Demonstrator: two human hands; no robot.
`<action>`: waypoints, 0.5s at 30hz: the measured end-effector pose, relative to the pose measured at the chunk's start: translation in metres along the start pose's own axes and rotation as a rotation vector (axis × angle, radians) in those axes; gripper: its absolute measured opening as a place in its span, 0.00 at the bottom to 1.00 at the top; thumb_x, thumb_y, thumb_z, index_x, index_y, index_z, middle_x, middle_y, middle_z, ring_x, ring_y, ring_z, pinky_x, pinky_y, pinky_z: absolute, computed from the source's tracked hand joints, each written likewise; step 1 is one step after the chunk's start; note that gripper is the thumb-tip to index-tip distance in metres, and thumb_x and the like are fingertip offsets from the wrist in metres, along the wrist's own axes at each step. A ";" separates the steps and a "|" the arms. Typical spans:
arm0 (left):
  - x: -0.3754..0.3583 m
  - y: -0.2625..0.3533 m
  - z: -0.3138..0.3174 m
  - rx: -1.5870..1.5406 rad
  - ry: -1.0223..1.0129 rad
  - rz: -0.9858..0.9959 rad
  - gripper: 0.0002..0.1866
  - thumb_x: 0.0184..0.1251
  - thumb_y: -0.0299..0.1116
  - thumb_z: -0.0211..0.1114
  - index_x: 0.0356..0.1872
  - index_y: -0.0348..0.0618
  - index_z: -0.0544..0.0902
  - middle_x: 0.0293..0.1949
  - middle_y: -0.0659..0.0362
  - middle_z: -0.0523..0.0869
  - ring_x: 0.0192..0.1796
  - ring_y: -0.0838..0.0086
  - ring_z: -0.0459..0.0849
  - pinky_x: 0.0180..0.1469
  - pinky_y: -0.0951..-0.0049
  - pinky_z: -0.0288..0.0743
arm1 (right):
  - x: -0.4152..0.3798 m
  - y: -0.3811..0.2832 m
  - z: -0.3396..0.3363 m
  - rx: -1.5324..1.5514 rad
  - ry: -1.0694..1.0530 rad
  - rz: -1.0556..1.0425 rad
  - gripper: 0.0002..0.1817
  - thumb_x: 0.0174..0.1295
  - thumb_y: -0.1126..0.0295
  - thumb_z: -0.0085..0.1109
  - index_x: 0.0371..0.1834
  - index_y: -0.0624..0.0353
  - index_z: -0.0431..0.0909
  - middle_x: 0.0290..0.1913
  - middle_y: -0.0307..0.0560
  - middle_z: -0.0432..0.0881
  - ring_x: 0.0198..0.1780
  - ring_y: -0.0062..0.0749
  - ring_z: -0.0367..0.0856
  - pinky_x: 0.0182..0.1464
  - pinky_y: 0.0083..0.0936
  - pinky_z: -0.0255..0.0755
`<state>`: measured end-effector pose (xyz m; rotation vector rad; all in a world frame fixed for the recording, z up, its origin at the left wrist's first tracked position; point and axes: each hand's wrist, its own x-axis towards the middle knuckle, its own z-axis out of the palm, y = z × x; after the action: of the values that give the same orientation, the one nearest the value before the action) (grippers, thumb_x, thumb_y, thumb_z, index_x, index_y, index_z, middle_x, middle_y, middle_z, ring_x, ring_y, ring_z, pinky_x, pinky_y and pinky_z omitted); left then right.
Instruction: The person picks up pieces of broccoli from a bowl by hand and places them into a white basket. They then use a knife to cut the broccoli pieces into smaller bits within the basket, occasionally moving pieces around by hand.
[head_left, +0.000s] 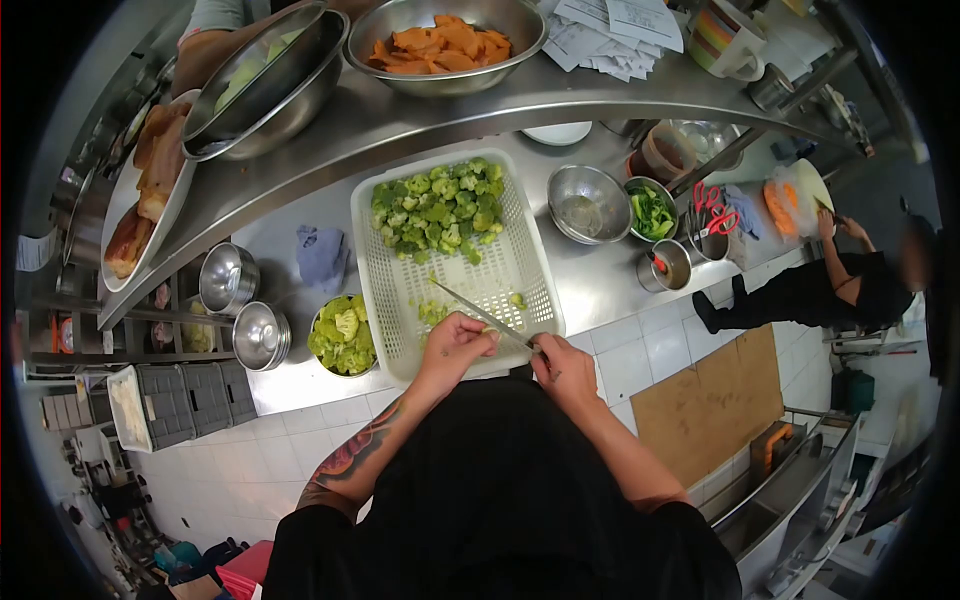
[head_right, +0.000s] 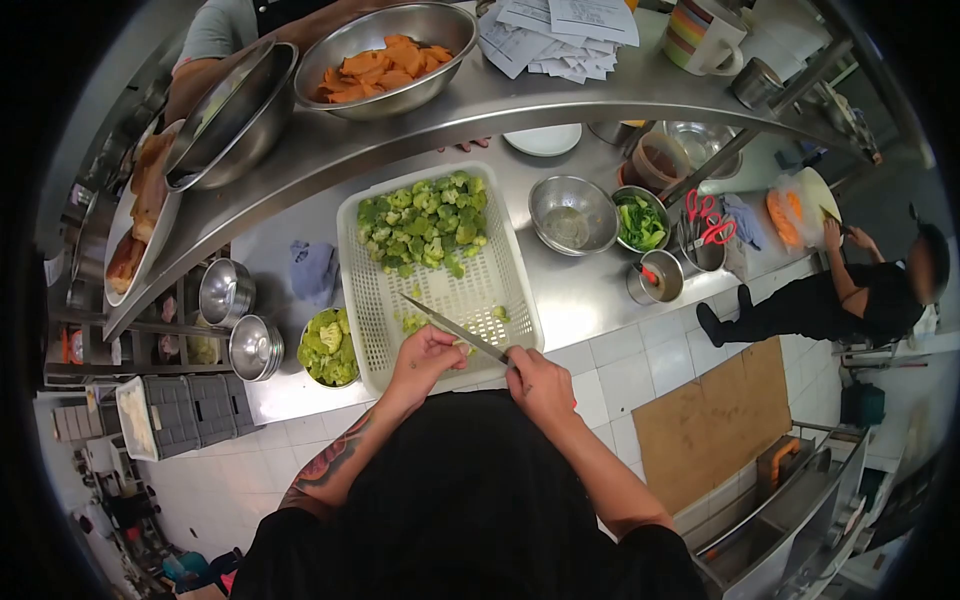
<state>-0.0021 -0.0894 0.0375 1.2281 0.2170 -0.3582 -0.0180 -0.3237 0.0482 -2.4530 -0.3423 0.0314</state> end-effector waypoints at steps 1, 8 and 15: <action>0.001 -0.003 -0.002 -0.002 0.005 0.003 0.13 0.73 0.25 0.73 0.50 0.31 0.80 0.45 0.54 0.88 0.47 0.73 0.89 0.53 0.70 0.87 | -0.004 0.003 0.001 0.000 -0.003 -0.005 0.12 0.63 0.72 0.67 0.48 0.52 0.80 0.36 0.49 0.86 0.36 0.53 0.88 0.38 0.46 0.82; 0.034 -0.024 -0.042 -0.045 0.040 -0.118 0.11 0.81 0.31 0.65 0.57 0.38 0.82 0.44 0.57 0.87 0.46 0.74 0.88 0.51 0.71 0.87 | 0.003 0.019 0.012 0.204 0.003 0.243 0.11 0.71 0.65 0.66 0.47 0.60 0.80 0.30 0.57 0.87 0.32 0.56 0.89 0.36 0.42 0.81; 0.129 0.026 -0.076 0.061 0.307 0.182 0.18 0.80 0.33 0.64 0.66 0.40 0.82 0.47 0.57 0.86 0.43 0.74 0.87 0.50 0.71 0.84 | 0.005 0.027 0.018 0.333 0.022 0.298 0.14 0.71 0.63 0.66 0.45 0.64 0.80 0.31 0.62 0.88 0.35 0.59 0.90 0.37 0.42 0.81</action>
<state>0.1290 -0.0296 -0.0098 1.3495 0.3562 -0.0169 -0.0082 -0.3322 0.0179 -2.1505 0.0397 0.1746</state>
